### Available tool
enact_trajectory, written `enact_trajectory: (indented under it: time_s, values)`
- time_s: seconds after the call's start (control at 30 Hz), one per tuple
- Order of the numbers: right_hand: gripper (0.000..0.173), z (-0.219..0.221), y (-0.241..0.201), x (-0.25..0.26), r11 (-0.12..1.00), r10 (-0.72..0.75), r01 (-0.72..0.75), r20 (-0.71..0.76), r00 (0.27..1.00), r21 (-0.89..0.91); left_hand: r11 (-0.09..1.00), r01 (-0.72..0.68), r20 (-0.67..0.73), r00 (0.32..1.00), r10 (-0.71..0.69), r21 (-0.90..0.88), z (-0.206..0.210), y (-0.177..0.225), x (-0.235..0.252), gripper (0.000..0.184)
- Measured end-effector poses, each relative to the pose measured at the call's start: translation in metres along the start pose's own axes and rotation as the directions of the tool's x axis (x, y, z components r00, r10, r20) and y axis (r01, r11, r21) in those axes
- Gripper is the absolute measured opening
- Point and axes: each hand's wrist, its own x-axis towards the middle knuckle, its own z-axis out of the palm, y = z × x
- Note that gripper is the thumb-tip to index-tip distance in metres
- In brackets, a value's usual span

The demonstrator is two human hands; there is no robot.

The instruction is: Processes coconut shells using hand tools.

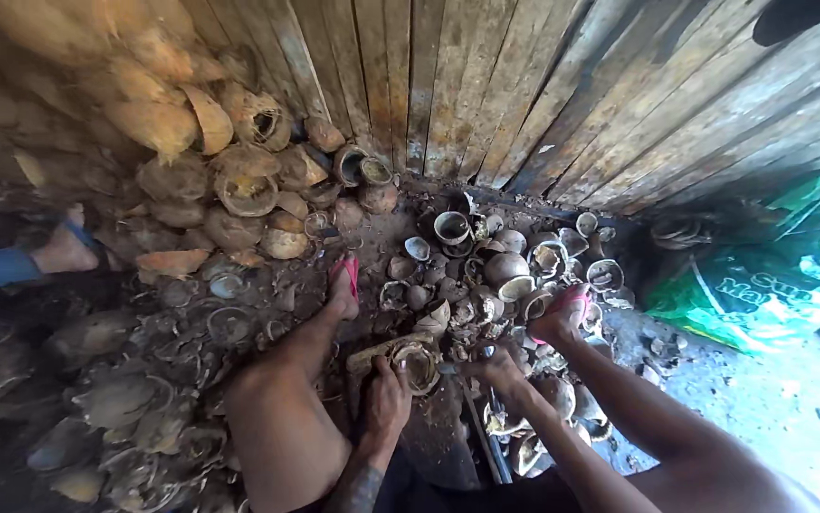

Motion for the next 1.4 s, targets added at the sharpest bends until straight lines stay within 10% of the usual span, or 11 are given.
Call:
enact_trajectory:
  time_s: [0.33, 0.57, 0.73, 0.93, 1.03, 1.1, 1.2, 1.4]
  values:
    - [0.012, 0.048, 0.033, -0.030, 0.744, 0.353, -0.321, 0.063, 0.933, 0.586, 1.000, -0.007, -0.051, 0.999, 0.007, -0.007, 0.004, 0.004, 0.000, 0.045]
    - [0.035, 0.088, 0.059, -0.041, 0.908, -0.211, 0.357, -0.496, 0.842, 0.219, 0.997, 0.042, -0.018, 0.999, -0.043, -0.065, 0.000, 0.010, 0.001, 0.047]
    - [0.025, 0.105, 0.040, -0.062, 0.557, 0.292, -0.093, -0.090, 0.952, 0.825, 0.990, 0.078, 0.017, 0.997, -0.077, -0.117, -0.007, 0.013, 0.002, 0.052]
    - [0.044, 0.123, 0.036, -0.082, 0.187, 0.302, -0.187, 0.124, 0.945, 0.964, 0.994, 0.017, 0.019, 1.000, -0.015, -0.106, -0.017, 0.017, -0.001, 0.055]
    - [0.039, 0.117, 0.034, -0.082, 0.287, 0.302, -0.185, 0.095, 0.949, 0.940, 0.985, -0.026, -0.004, 1.000, 0.026, -0.170, -0.012, 0.012, -0.001, 0.055]
    - [0.022, 0.108, 0.035, -0.083, 0.550, 0.213, -0.046, -0.088, 0.973, 0.834, 0.963, -0.022, -0.023, 1.000, 0.017, -0.268, -0.015, 0.019, -0.006, 0.053]
    - [0.025, 0.084, 0.043, -0.080, 0.884, -0.132, 0.280, -0.374, 0.918, 0.374, 0.937, 0.176, 0.322, 0.944, -0.074, -0.303, -0.078, 0.064, -0.023, 0.051]
    - [0.023, 0.059, 0.020, -0.089, 0.709, 0.275, 0.003, -0.281, 0.919, 0.706, 0.944, -0.036, 0.101, 0.992, 0.073, -0.328, -0.001, 0.001, 0.016, 0.054]
